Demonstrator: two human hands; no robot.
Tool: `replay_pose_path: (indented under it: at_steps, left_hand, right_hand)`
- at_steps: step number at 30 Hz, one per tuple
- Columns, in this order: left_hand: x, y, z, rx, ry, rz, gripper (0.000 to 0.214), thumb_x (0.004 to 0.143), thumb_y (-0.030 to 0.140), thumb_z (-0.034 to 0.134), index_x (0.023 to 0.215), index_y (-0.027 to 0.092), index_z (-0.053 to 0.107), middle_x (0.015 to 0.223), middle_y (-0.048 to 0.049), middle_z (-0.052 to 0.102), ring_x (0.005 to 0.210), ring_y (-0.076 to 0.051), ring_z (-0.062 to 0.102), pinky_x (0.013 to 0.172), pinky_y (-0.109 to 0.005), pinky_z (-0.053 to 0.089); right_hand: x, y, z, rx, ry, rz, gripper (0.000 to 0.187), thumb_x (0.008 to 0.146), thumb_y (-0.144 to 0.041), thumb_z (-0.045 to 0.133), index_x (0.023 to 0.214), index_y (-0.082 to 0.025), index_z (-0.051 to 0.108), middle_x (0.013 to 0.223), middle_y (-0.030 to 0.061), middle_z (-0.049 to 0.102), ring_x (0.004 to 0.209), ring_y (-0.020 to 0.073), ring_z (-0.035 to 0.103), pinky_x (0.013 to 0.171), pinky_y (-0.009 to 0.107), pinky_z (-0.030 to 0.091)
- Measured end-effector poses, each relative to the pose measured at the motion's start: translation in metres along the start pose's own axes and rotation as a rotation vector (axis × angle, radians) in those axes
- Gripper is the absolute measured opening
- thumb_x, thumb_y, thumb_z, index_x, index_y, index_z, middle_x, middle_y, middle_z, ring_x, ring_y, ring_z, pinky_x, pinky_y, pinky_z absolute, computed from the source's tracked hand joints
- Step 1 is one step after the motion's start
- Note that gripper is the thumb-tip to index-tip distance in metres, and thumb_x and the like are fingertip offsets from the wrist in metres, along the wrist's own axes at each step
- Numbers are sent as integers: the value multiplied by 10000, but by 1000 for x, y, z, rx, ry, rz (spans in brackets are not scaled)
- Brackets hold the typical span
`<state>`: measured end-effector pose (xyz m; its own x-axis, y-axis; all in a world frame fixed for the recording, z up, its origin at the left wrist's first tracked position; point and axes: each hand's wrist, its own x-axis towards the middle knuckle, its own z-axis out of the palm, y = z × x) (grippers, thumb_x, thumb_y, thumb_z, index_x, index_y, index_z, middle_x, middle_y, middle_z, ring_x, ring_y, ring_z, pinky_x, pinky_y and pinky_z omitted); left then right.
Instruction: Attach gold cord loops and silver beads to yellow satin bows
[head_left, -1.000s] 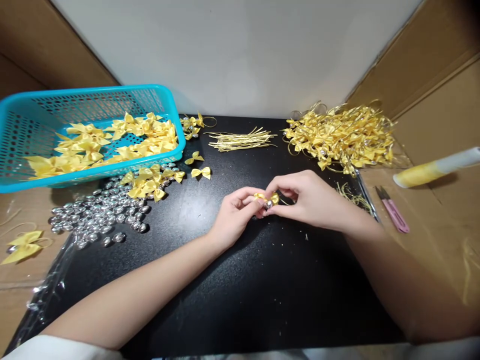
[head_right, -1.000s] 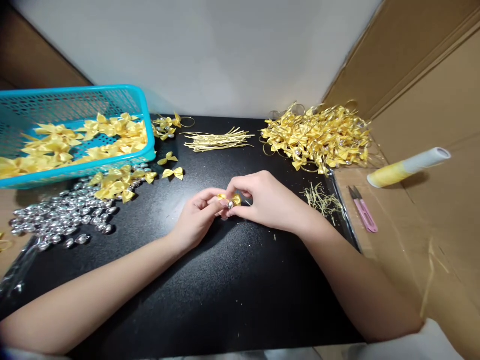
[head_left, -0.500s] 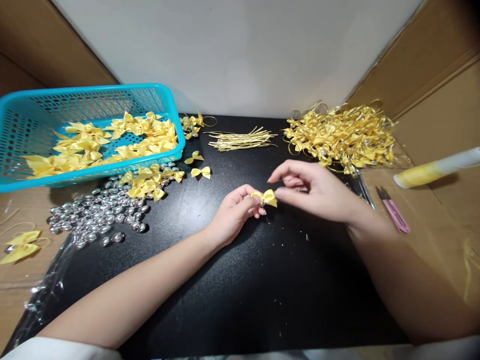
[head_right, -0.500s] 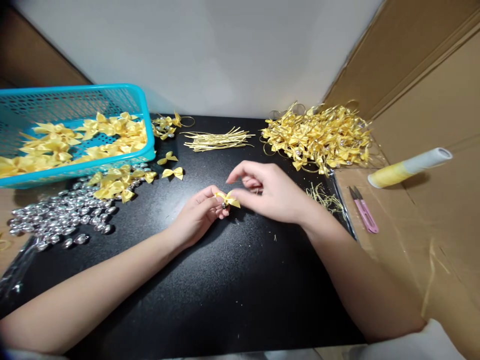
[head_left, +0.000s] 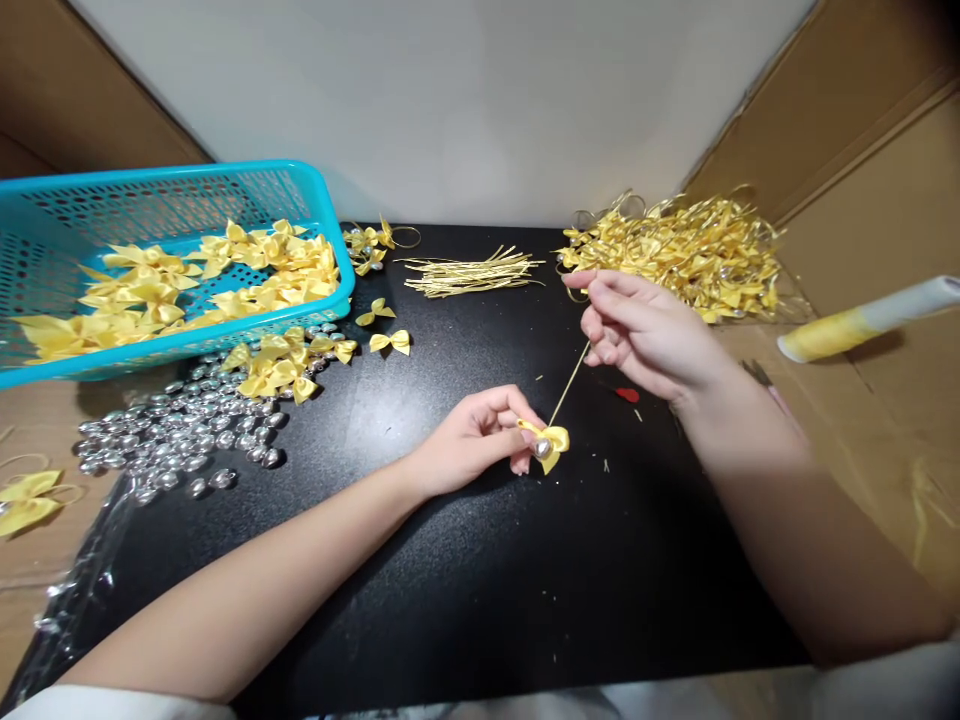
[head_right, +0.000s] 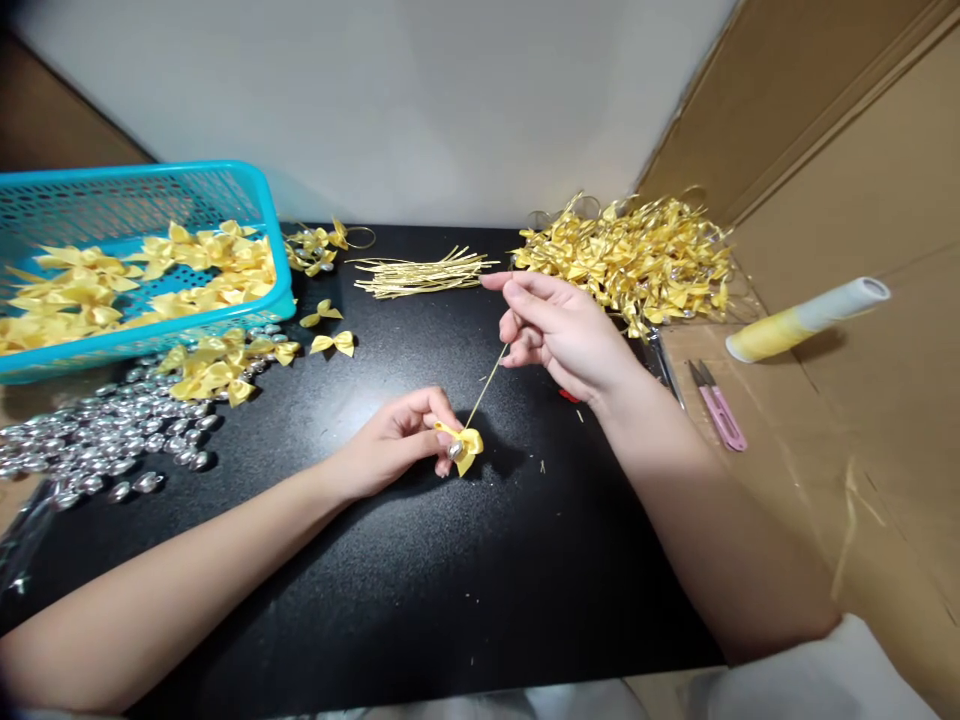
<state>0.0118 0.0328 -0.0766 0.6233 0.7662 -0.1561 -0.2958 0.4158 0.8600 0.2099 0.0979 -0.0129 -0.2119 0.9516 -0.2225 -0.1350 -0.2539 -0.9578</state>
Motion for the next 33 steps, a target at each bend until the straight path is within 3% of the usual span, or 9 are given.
replay_pose_path:
  at_steps: [7, 14, 22, 26, 29, 33]
  left_hand:
    - [-1, 3, 1, 46, -34, -44, 269, 792, 328, 751, 774, 144, 555, 659, -35, 703, 536, -83, 602, 529, -191, 464]
    - [0, 0, 0, 129, 33, -38, 139, 832, 255, 681, 909, 144, 714, 702, -15, 680, 594, -83, 576, 584, -203, 454]
    - [-3, 1, 4, -23, 3, -72, 224, 703, 126, 792, 915, 166, 731, 819, -20, 734, 697, -87, 636, 687, -197, 484]
    - [-3, 1, 5, -21, 23, -56, 204, 705, 195, 811, 892, 161, 735, 806, -31, 737, 684, -103, 636, 662, -208, 486]
    - [-2, 0, 4, 22, 48, -24, 177, 755, 266, 776, 894, 163, 740, 818, -49, 737, 692, -119, 633, 623, -213, 477]
    - [-2, 0, 4, 29, 38, -20, 158, 754, 196, 766, 910, 177, 752, 840, -40, 732, 755, -115, 638, 720, -221, 487]
  right_hand:
    - [4, 12, 8, 82, 101, 3, 99, 948, -216, 571, 956, -205, 669, 498, -102, 518, 355, 18, 448, 466, 134, 516]
    - [0, 9, 11, 72, 77, -100, 119, 921, -335, 622, 986, -238, 646, 554, -111, 517, 401, 19, 486, 540, 152, 539]
    - [4, 15, 13, 141, 137, -9, 115, 965, -221, 535, 955, -201, 648, 518, -99, 539, 395, 27, 510, 551, 156, 548]
    - [4, 18, 13, 116, 133, -13, 89, 937, -271, 591, 964, -206, 645, 520, -103, 535, 398, 30, 509, 555, 165, 554]
    - [4, 20, 13, 79, 123, -56, 129, 912, -332, 625, 973, -220, 639, 523, -109, 518, 379, 30, 469, 533, 178, 549]
    - [4, 21, 12, 29, 99, -123, 150, 895, -379, 639, 940, -236, 633, 499, -124, 431, 333, 22, 324, 464, 170, 503]
